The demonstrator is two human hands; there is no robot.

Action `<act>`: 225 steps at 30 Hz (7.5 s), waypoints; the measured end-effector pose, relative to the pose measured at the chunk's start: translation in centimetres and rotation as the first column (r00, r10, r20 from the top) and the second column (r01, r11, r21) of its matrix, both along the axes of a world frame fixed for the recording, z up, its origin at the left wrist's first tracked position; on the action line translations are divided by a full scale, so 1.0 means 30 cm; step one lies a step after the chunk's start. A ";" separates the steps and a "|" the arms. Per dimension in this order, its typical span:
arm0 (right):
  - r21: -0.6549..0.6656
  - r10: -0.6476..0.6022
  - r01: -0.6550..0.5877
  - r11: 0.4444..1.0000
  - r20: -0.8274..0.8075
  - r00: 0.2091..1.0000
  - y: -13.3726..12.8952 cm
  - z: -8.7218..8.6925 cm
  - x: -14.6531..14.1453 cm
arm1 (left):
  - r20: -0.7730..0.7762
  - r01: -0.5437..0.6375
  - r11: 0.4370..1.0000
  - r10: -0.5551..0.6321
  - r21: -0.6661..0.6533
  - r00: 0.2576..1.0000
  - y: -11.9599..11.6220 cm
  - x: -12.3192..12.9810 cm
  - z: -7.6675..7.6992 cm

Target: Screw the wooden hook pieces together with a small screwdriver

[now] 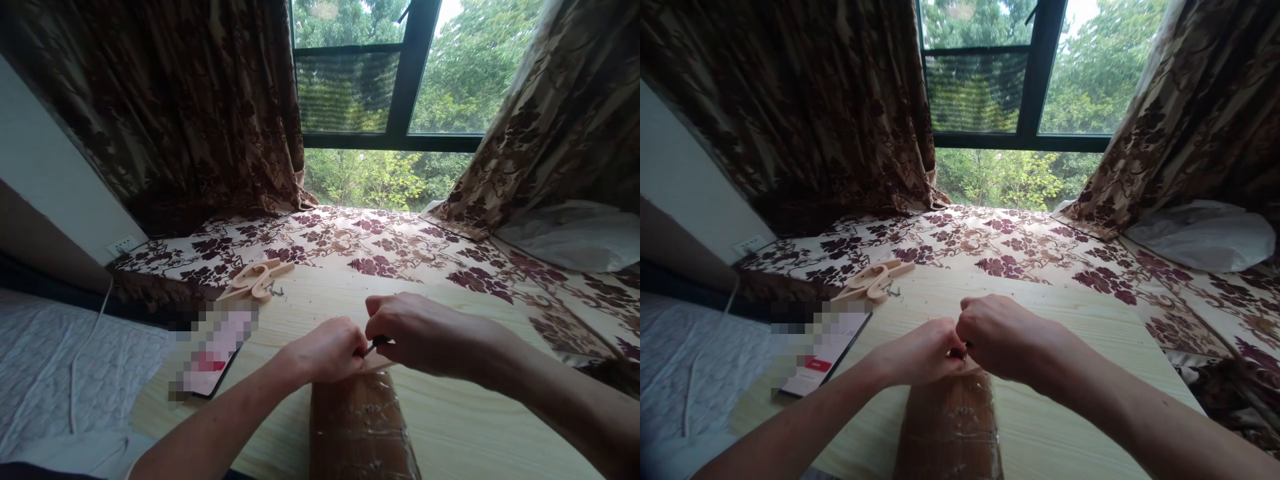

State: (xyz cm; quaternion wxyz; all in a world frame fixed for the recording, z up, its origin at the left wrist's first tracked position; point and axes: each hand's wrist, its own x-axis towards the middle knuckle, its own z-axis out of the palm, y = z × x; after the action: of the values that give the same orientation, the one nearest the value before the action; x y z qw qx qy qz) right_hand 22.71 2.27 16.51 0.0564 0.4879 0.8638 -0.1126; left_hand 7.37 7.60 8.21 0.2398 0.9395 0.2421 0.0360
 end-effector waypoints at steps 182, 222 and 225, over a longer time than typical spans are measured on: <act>-0.309 -0.478 0.385 0.870 -0.723 0.500 -0.146 -0.149 0.213 | 0.189 -0.488 0.799 0.571 -0.351 0.799 -0.098 -0.197 -0.059; -0.496 -0.604 0.419 0.761 -0.777 0.177 -0.041 -0.334 0.071 | 0.014 -0.096 0.983 0.095 0.159 0.995 -0.028 -0.022 0.049; -0.518 -0.615 0.398 0.757 -0.771 0.165 -0.014 -0.338 0.080 | 0.015 -0.101 0.987 0.100 0.128 0.995 -0.010 -0.016 0.046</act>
State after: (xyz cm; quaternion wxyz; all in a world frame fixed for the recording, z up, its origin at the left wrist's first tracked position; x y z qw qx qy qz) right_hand 25.11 1.85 6.38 -0.4248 0.5905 0.5106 -0.4585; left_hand 6.89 7.30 9.58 0.1777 0.9394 0.2852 0.0676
